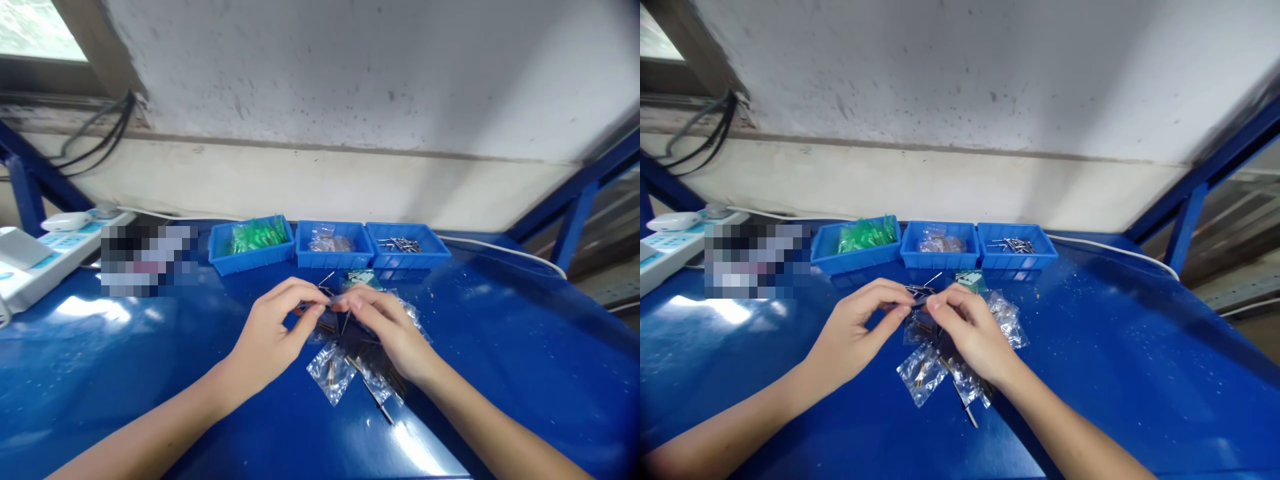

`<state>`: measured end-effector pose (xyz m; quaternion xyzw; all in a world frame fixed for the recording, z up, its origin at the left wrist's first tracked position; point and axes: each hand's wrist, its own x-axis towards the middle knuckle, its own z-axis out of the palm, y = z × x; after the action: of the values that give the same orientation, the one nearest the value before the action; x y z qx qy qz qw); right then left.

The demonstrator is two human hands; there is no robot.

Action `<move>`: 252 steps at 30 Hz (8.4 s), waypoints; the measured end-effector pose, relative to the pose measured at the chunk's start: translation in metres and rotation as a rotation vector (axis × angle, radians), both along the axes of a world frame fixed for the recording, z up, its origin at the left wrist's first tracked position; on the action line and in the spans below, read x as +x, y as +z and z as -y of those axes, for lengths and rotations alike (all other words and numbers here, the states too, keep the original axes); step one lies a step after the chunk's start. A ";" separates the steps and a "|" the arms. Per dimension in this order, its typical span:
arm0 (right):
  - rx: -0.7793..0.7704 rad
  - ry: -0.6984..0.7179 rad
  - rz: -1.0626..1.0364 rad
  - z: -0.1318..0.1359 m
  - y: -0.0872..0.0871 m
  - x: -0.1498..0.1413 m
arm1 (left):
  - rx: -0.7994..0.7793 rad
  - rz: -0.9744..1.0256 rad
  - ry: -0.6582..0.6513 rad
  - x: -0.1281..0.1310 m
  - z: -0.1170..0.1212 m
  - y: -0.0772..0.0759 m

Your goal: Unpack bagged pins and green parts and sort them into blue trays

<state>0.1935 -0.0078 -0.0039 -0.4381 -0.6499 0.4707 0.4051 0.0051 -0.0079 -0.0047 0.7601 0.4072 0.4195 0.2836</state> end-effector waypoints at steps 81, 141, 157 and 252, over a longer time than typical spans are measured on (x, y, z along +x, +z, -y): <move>0.557 -0.143 0.227 0.004 -0.007 -0.004 | -0.748 0.460 -0.092 0.008 -0.003 0.003; 0.720 -0.311 0.506 -0.032 -0.013 0.011 | 0.006 -0.673 0.217 -0.020 -0.032 -0.020; 0.678 -0.016 0.423 -0.017 -0.014 -0.007 | 0.015 -0.359 -0.014 -0.012 -0.017 0.002; 0.649 -0.017 0.507 -0.005 0.001 -0.007 | 0.015 -0.249 0.080 -0.003 -0.007 -0.005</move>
<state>0.1867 -0.0029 -0.0031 -0.3952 -0.8401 0.1152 0.3534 0.0022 -0.0013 -0.0096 0.7916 0.4661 0.3357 0.2084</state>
